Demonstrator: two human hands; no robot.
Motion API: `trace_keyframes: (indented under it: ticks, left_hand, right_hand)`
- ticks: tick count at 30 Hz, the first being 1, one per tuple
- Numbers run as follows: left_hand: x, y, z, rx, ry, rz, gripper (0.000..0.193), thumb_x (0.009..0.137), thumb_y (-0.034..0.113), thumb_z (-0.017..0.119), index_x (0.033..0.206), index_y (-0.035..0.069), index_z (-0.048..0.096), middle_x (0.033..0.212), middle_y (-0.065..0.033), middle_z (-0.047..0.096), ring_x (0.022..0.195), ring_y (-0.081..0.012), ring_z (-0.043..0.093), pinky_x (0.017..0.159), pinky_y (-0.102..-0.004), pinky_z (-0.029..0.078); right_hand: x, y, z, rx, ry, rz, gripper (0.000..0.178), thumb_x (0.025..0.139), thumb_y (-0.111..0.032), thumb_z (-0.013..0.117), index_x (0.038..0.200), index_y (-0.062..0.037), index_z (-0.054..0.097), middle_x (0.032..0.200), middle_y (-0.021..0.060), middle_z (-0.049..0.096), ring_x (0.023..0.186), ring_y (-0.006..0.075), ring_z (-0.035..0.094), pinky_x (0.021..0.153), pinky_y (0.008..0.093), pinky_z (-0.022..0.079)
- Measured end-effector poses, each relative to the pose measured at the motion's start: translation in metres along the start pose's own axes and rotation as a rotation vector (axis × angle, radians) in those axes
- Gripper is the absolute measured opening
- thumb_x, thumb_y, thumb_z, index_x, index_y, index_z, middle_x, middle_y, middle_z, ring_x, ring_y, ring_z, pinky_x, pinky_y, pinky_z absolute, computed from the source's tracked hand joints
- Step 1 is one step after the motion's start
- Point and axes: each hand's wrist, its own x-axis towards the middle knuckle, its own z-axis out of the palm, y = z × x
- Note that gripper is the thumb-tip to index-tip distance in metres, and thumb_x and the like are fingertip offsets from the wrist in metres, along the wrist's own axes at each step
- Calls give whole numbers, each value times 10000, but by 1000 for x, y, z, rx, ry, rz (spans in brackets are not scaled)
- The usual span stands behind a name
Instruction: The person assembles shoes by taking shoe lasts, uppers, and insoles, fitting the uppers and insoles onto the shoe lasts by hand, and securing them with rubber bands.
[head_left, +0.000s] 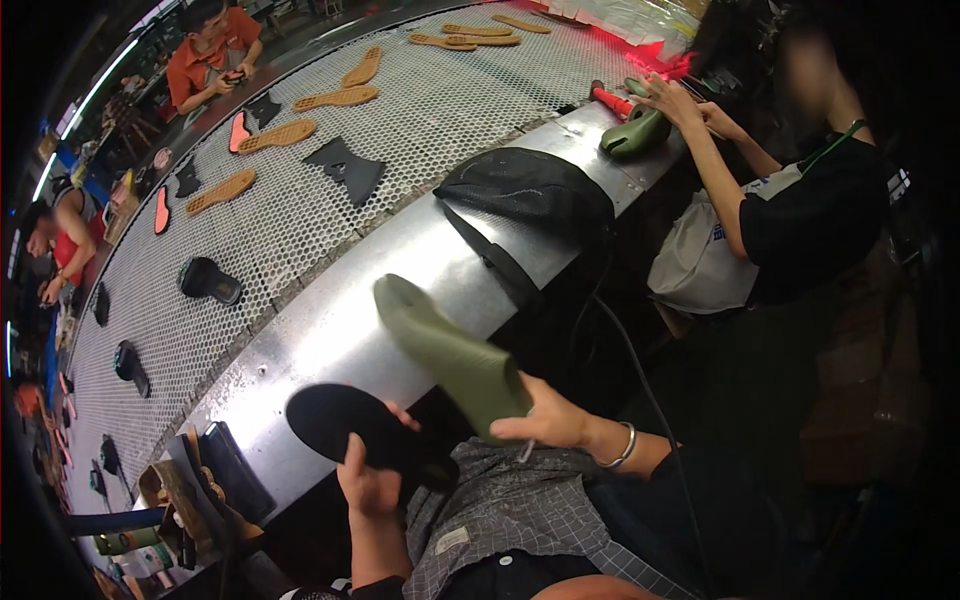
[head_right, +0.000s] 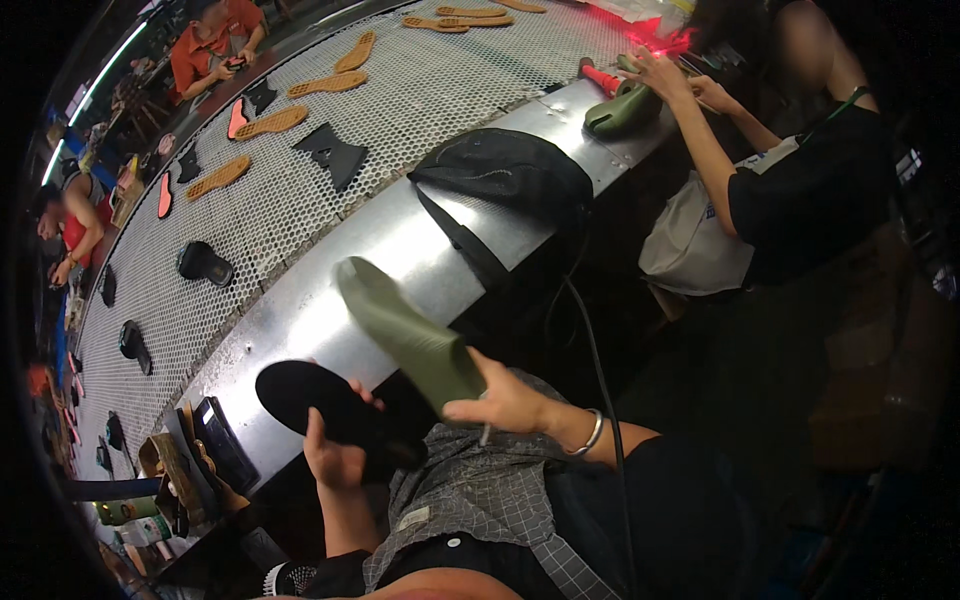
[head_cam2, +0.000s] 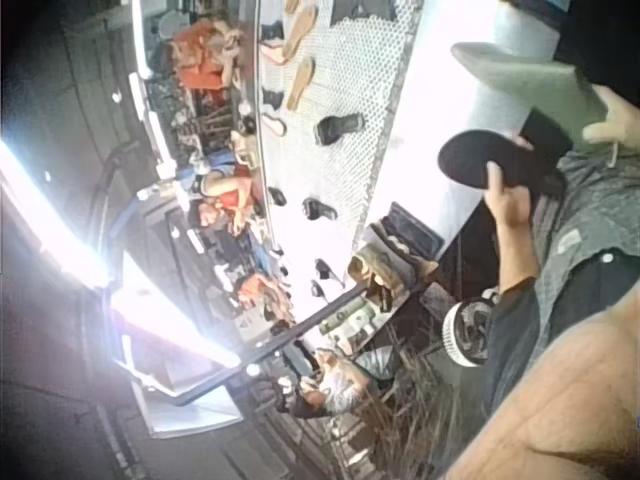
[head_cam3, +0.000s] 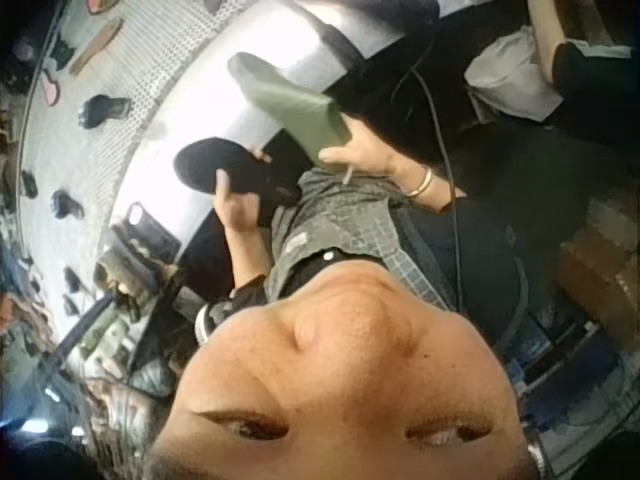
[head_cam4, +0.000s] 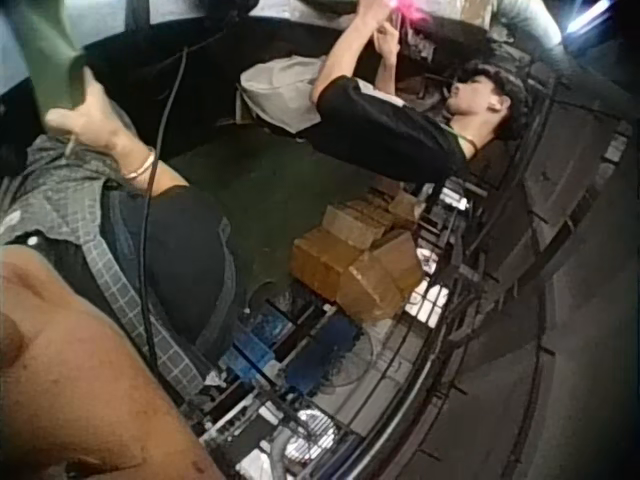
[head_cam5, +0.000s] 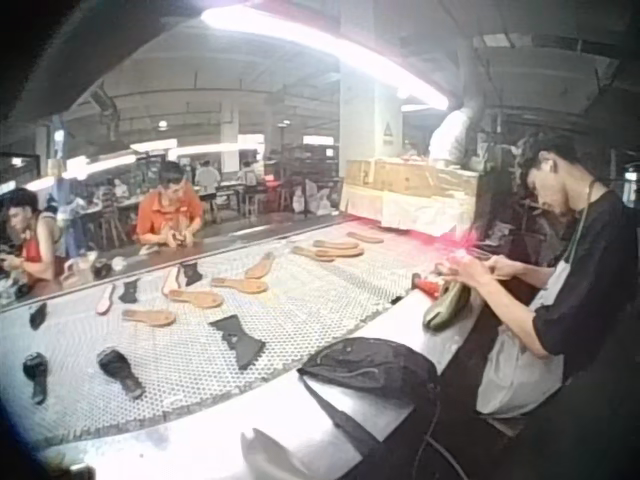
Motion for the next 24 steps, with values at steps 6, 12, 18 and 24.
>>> trace_keyframes:
  ticks: [6,12,18,24]
  left_hand:
    - [31,-6,25,-56,-314,231,747,787,392,620,1357,37,292,1325,-206,362,1164,-328,436,1000,-447,370]
    - [44,51,4,-47,-30,450,721,778,385,618,1327,29,315,1257,-217,394,1130,-331,437,989,-490,366]
    - [92,32,24,-602,95,84,607,724,385,678,1169,22,479,1129,-183,522,1086,-340,474,966,-531,361]
    - [136,38,1,-602,137,2,619,739,432,661,1151,7,478,1075,-193,520,1055,-323,485,956,-485,390]
  right_hand:
    - [13,-39,31,-626,-125,-296,696,750,-284,712,1303,-35,371,1074,174,558,838,237,594,766,303,473]
    - [20,-40,-10,-166,-226,-14,360,783,-130,663,490,-29,481,426,6,439,413,71,420,503,241,403]
    - [80,-19,33,526,-349,33,150,764,-61,660,894,7,628,780,82,647,797,139,612,773,267,474]
    - [166,-35,-10,-34,-239,-152,129,786,17,589,915,13,586,876,89,663,757,106,611,681,210,471]
